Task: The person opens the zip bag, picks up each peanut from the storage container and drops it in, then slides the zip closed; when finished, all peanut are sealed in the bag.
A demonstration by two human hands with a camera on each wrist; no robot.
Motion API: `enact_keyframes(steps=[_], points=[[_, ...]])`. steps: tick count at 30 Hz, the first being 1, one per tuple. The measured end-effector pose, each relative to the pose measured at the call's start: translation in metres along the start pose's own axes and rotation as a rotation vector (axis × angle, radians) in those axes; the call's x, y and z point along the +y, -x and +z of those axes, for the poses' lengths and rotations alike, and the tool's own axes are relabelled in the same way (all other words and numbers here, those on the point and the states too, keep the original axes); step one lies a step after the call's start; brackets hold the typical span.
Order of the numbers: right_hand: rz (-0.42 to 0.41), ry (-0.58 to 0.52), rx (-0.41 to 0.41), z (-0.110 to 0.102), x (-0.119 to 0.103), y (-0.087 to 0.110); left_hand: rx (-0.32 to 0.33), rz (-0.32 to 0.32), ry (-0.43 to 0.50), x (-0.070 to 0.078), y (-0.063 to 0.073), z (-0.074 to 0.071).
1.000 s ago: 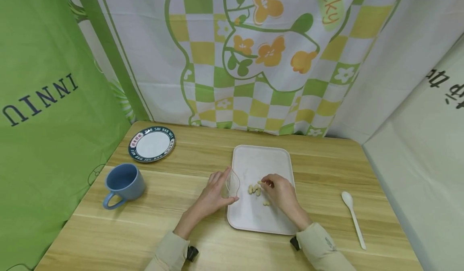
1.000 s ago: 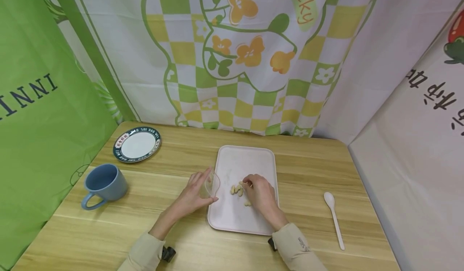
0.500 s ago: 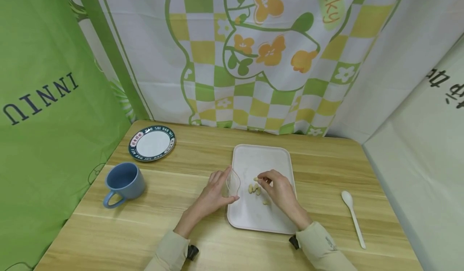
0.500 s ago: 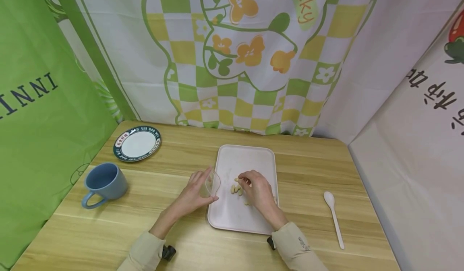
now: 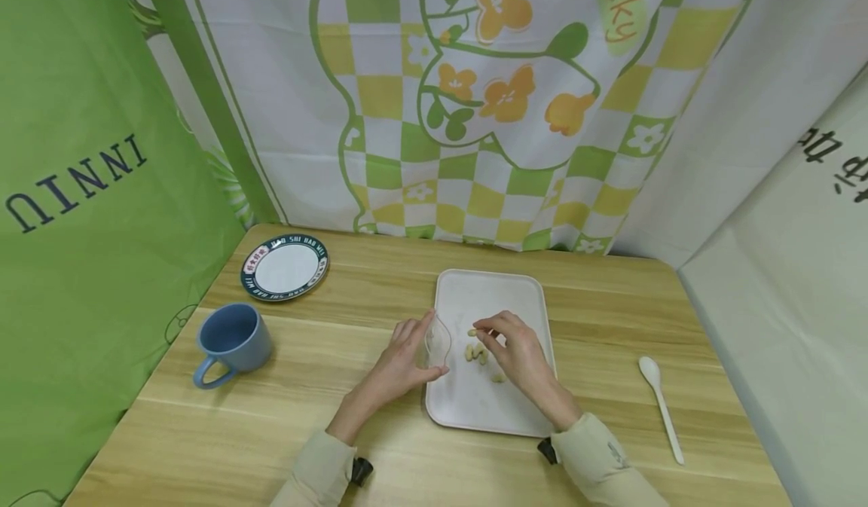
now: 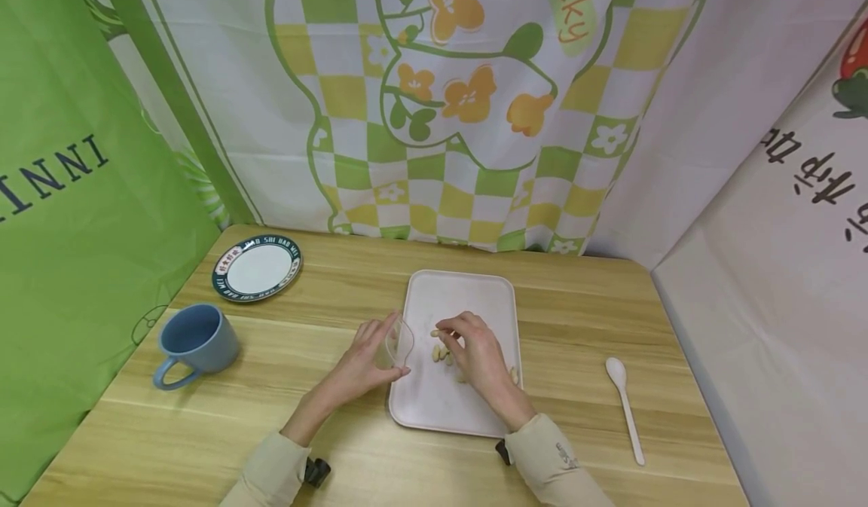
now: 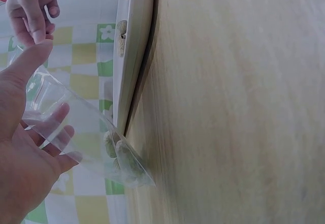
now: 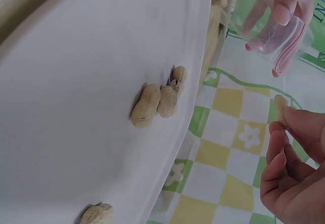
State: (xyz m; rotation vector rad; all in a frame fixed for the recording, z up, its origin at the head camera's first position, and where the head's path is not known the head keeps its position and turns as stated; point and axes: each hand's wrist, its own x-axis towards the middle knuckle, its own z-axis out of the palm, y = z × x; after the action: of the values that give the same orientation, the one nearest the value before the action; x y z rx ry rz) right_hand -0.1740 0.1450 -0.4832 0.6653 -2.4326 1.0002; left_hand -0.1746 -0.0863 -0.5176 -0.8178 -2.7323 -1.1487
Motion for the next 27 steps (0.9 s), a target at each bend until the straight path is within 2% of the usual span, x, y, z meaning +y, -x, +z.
enact_keyframes(steps=[13,27], points=[[-0.071,-0.033,-0.025,0.006,-0.014,-0.004,0.001,0.01,-0.003,0.002,0.0,0.0],[-0.079,-0.055,-0.064,0.008,-0.026,-0.007,0.018,0.027,-0.03,-0.002,0.0,0.003]])
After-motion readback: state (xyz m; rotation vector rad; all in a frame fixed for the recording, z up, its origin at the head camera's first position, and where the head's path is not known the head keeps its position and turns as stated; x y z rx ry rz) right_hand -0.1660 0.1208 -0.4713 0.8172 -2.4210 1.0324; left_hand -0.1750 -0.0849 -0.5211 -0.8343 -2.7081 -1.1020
